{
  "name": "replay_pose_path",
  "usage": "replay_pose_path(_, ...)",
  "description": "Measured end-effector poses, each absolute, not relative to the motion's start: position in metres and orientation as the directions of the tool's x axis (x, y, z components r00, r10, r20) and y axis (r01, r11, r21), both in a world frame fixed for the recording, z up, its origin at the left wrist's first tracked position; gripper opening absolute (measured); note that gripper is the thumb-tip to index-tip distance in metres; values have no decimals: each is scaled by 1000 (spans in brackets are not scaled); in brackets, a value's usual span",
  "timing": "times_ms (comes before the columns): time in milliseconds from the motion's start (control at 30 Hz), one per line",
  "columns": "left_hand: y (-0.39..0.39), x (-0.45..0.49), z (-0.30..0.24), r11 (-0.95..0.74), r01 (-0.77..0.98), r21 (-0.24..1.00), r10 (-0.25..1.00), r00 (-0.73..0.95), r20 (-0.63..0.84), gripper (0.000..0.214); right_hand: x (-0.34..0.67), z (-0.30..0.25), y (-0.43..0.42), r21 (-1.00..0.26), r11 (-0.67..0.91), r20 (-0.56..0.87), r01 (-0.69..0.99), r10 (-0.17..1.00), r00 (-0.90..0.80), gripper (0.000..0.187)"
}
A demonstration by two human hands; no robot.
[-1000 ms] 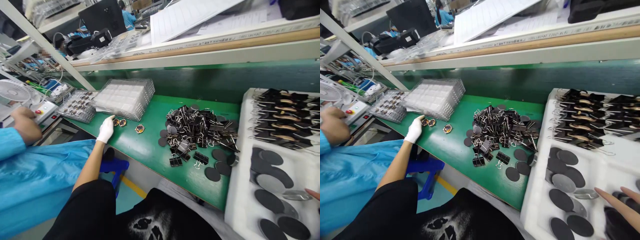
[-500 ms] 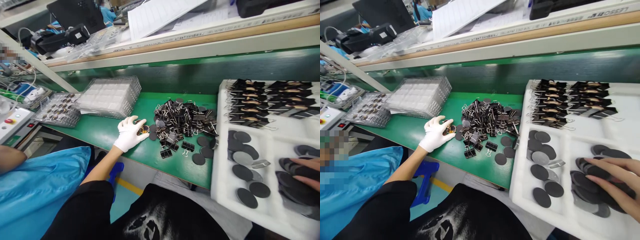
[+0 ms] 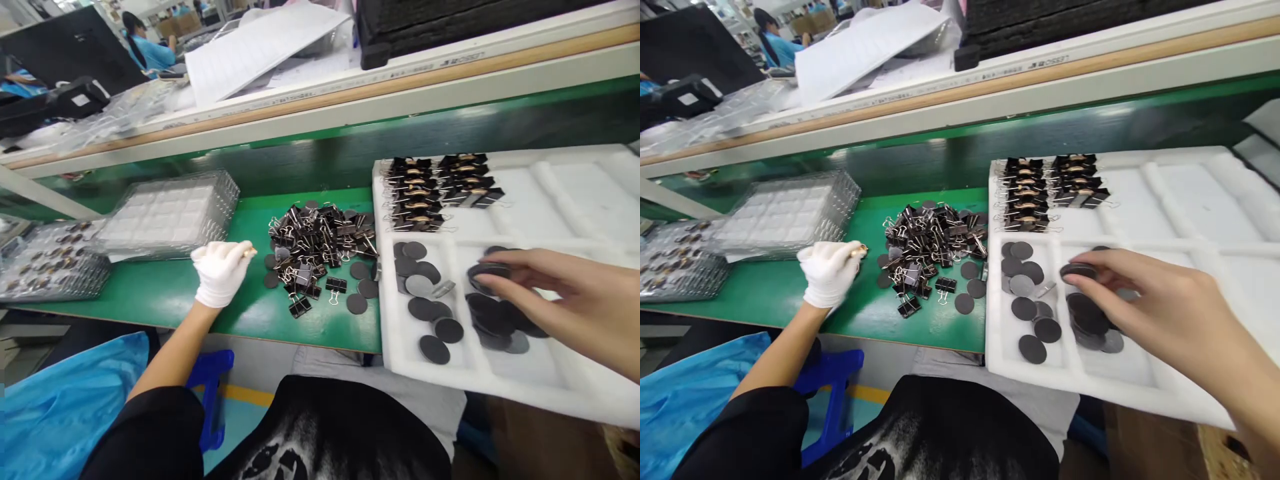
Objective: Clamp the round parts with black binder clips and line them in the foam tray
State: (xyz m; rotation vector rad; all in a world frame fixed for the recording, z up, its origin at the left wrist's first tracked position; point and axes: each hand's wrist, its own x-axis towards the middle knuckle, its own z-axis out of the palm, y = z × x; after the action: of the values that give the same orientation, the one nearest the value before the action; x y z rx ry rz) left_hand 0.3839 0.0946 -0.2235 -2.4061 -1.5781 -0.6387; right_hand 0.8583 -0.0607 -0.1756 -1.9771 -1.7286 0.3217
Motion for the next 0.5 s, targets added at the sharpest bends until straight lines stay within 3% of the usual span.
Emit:
replay_pose_path(100,91,422,-196,-504,789,351,756,206,622,24,822,-160,-44,-845,-48,-16,532,998,63,40)
replay_pose_path(167,85,460,-177,-529,587,613,841,268,470,26,797,-154,-31,-951,-76,-102,299,992,-75,35)
replay_pose_path(233,80,499,-163,-429,420,800,855,475,209,28,775,-153,-19,-984,-117,-136,135,981,-139,34)
replay_pose_path(333,79,541,-153,-369,315,874,743,665,74,28,756,-156,-5,-992,-123,-122,-7,989,-85,38)
replay_pose_path(500,84,560,-154,-373,207,904,638,765,88,44,754,-172,7,-1000,-10,-11,-10,991,133,42)
